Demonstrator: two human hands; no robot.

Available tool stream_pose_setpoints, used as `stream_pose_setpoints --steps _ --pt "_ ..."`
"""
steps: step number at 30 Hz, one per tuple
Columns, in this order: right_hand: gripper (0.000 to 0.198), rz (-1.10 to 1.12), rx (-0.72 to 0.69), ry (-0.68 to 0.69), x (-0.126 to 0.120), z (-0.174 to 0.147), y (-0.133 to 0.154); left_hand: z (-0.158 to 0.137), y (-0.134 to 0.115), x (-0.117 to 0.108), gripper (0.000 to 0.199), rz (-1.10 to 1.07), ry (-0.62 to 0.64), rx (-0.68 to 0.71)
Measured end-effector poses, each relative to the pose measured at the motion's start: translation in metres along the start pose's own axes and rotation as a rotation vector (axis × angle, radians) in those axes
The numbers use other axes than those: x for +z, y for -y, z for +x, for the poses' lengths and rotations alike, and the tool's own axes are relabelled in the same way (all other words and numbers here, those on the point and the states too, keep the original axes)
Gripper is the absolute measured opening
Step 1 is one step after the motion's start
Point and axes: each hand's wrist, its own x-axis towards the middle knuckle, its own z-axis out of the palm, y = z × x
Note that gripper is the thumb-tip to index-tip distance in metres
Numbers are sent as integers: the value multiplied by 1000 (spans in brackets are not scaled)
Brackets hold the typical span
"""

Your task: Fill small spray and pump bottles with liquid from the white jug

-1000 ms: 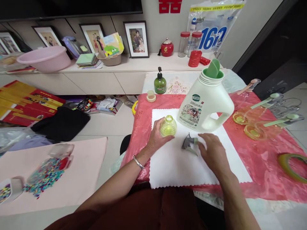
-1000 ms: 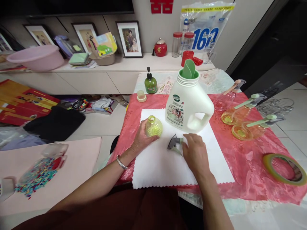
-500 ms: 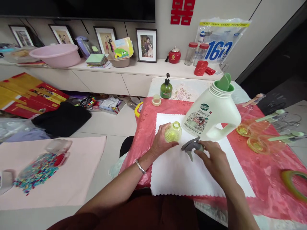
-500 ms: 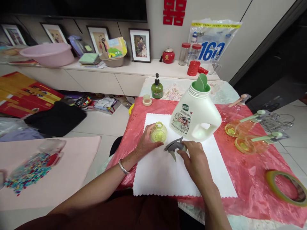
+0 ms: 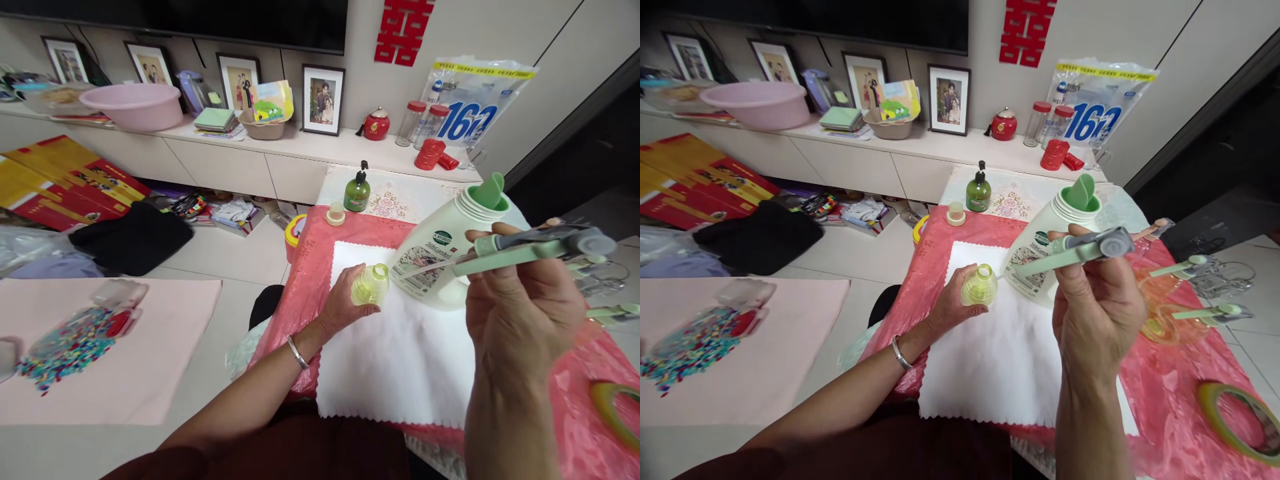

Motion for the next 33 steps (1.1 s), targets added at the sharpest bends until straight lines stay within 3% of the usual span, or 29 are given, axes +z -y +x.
stream_pose_setpoints --steps 6,15,22,27,33 --pt "25 -30 29 149 7 5 -22 0 -3 -1 103 -5 8 -14" --pt "27 -273 196 351 10 -26 -60 2 4 2 101 60 4 -5" --pt "27 -332 247 393 6 -40 -77 3 2 1 100 121 -3 40" --pt "32 -343 254 413 7 -43 -81 0 -1 -3 90 173 19 11" --pt "43 -362 247 433 8 -43 -84 0 7 -2 82 219 -39 -8"
